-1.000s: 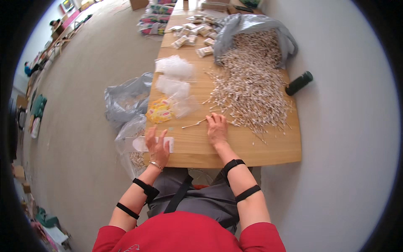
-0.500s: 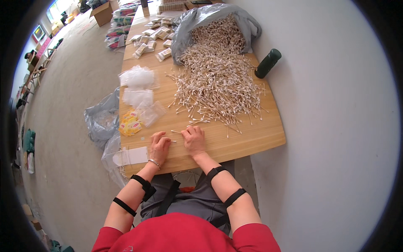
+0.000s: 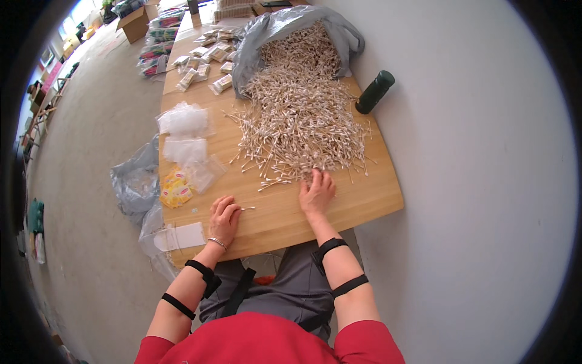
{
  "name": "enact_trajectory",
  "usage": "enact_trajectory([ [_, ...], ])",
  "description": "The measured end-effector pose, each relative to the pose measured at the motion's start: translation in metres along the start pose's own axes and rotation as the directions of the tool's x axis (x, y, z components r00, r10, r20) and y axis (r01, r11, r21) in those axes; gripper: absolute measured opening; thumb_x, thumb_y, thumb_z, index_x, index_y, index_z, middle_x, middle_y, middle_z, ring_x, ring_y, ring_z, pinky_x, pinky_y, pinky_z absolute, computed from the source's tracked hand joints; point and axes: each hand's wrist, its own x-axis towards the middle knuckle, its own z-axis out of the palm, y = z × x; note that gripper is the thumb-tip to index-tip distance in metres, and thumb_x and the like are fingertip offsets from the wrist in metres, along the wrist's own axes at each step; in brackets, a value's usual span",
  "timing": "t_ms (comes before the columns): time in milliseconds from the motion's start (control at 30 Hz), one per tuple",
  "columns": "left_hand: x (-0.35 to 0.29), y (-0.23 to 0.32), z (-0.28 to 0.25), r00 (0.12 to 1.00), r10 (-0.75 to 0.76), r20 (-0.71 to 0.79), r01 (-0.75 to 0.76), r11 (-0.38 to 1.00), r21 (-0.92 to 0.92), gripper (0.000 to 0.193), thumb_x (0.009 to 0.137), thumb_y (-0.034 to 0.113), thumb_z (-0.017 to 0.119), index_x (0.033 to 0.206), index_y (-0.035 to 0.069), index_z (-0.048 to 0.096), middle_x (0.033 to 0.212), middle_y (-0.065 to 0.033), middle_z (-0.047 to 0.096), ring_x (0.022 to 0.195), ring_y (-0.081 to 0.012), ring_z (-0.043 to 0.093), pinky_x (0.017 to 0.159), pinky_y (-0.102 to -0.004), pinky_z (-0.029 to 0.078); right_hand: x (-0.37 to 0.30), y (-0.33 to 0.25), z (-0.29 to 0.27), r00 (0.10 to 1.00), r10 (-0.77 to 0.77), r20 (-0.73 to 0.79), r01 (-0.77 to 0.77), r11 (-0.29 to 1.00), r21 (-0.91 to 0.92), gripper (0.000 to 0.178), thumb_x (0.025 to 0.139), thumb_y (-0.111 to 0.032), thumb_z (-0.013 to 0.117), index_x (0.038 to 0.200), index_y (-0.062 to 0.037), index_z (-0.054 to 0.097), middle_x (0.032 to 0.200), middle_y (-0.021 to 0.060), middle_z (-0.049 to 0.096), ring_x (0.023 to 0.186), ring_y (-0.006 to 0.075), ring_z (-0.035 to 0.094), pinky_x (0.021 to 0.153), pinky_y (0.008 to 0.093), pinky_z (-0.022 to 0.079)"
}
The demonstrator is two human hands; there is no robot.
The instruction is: Manually sorting and packaging cotton swabs into plastic bags.
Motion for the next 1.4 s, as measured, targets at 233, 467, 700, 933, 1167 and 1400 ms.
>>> enact_trajectory([
  [233, -0.001, 0.001, -0.001, 1.0, -0.012, -0.005, 0.012, 1.0, -0.006, 0.011, 0.077, 0.012, 0.069, 0.086, 0.009, 0.064, 0.109, -0.0067, 0.059, 0.11, -0.0278, 0.052, 0.094, -0.04, 0.041, -0.04, -0.069, 0.013, 0.961, -0.26, 0.095, 0.244, 0.957, 0.156, 0.033, 0.077, -0.021, 0.066, 0.109, -0.0165, 0.059, 0.113, 0.0111, 0.048, 0.111, 0.0313, 0.043, 0.096, 0.0447, 0.034],
  [467, 0.001, 0.003, -0.002, 0.999, -0.012, -0.038, 0.011, 1.0, -0.022, 0.013, 0.074, 0.007, 0.069, 0.086, 0.007, 0.063, 0.104, -0.0089, 0.059, 0.105, -0.0296, 0.053, 0.09, -0.0396, 0.043, -0.038, -0.095, 0.0, 0.792, -0.598, 0.124, 0.547, 0.785, 0.291, 0.036, 0.078, -0.019, 0.062, 0.114, -0.0186, 0.06, 0.121, 0.0064, 0.049, 0.117, 0.0288, 0.04, 0.102, 0.045, 0.029],
  [700, -0.005, -0.004, 0.003, 0.998, -0.058, -0.012, 0.056, 0.996, -0.074, 0.012, 0.074, 0.011, 0.07, 0.084, 0.01, 0.064, 0.102, -0.0063, 0.057, 0.106, -0.0288, 0.051, 0.092, -0.04, 0.043, -0.003, -0.071, 0.008, 0.899, -0.433, 0.064, 0.435, 0.9, -0.03, 0.032, 0.081, -0.016, 0.059, 0.114, -0.0166, 0.06, 0.123, 0.0041, 0.049, 0.118, 0.0287, 0.038, 0.105, 0.0458, 0.026],
  [933, -0.006, -0.003, -0.005, 1.0, -0.029, 0.012, 0.03, 0.997, -0.078, 0.019, 0.074, 0.012, 0.071, 0.091, 0.009, 0.063, 0.106, -0.0092, 0.056, 0.108, -0.0316, 0.05, 0.095, -0.0406, 0.041, -0.036, -0.096, 0.004, 0.775, -0.611, 0.161, 0.578, 0.789, 0.211, 0.026, 0.078, -0.015, 0.061, 0.103, -0.0155, 0.065, 0.11, -0.0006, 0.055, 0.111, 0.0226, 0.043, 0.097, 0.0402, 0.032],
  [1167, -0.002, 0.005, -0.005, 0.997, -0.073, -0.018, 0.072, 0.997, -0.026, 0.042, 0.076, 0.013, 0.07, 0.115, 0.007, 0.056, 0.122, -0.0117, 0.053, 0.12, -0.0308, 0.045, 0.103, -0.0407, 0.036, -0.057, -0.098, 0.004, 0.733, -0.636, 0.242, 0.545, 0.761, 0.351, 0.022, 0.078, -0.014, 0.061, 0.099, -0.0153, 0.066, 0.1, -0.0016, 0.057, 0.101, 0.0219, 0.049, 0.087, 0.0374, 0.037],
  [1400, -0.013, -0.011, 0.001, 0.994, 0.007, 0.105, -0.001, 0.998, -0.056, 0.039, 0.076, 0.012, 0.07, 0.112, 0.006, 0.058, 0.124, -0.011, 0.052, 0.121, -0.0284, 0.045, 0.103, -0.0406, 0.037, -0.061, -0.071, -0.017, 0.878, -0.437, 0.196, 0.363, 0.874, 0.324, 0.023, 0.079, -0.012, 0.06, 0.101, -0.0132, 0.065, 0.101, 0.0012, 0.056, 0.1, 0.0235, 0.049, 0.086, 0.0386, 0.038],
])
